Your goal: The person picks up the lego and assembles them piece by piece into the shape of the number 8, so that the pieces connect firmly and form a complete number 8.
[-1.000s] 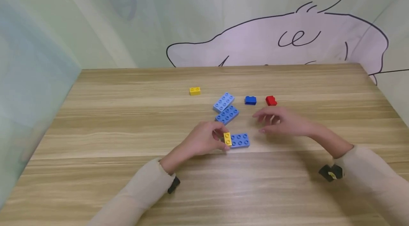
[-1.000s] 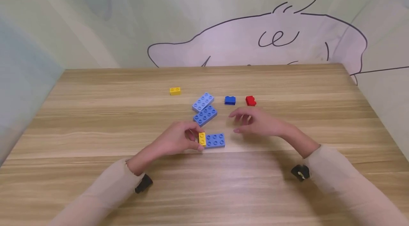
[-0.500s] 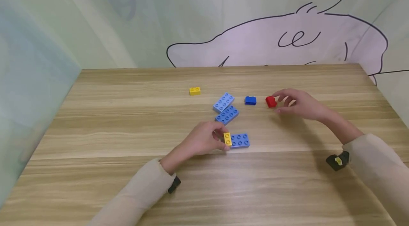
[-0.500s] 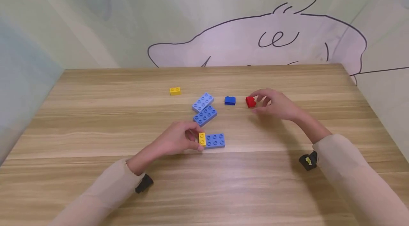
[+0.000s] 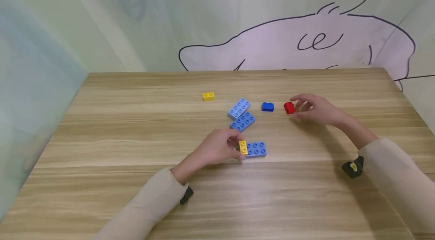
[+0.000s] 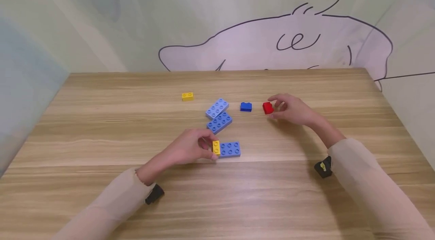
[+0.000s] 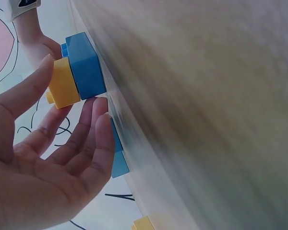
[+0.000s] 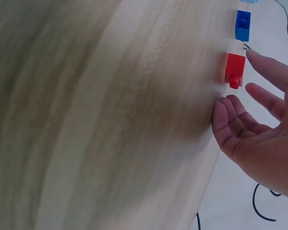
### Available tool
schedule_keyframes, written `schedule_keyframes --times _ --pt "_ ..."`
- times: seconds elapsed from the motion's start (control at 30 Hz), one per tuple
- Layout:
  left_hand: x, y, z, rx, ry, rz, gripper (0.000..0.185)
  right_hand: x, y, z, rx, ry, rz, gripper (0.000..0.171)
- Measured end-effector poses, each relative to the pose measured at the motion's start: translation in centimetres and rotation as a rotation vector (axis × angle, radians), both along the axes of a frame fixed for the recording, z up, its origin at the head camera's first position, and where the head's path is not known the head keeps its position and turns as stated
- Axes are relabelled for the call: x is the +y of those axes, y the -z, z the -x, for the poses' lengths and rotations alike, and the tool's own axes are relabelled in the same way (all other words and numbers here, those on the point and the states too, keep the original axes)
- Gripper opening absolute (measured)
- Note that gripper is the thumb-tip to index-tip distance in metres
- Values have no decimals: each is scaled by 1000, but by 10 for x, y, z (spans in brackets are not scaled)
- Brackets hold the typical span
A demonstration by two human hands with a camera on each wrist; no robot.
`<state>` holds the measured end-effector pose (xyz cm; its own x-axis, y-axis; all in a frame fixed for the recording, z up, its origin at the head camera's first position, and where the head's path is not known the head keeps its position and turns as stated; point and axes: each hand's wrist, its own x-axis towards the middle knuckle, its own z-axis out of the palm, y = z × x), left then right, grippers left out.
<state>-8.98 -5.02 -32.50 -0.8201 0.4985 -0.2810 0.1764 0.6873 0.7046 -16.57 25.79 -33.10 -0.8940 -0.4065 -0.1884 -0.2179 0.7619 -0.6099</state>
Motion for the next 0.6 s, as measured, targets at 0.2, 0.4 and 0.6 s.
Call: schedule_keyframes --times 0.2,0.4,0.6 --pt "1 1 1 5 5 -3 35 -1 3 2 -2 10 -31 53" --pt "1 1 1 8 3 8 36 -3 2 4 2 11 -38 49" --pt "0 0 0 3 3 12 36 -2 6 3 25 2 -25 37"
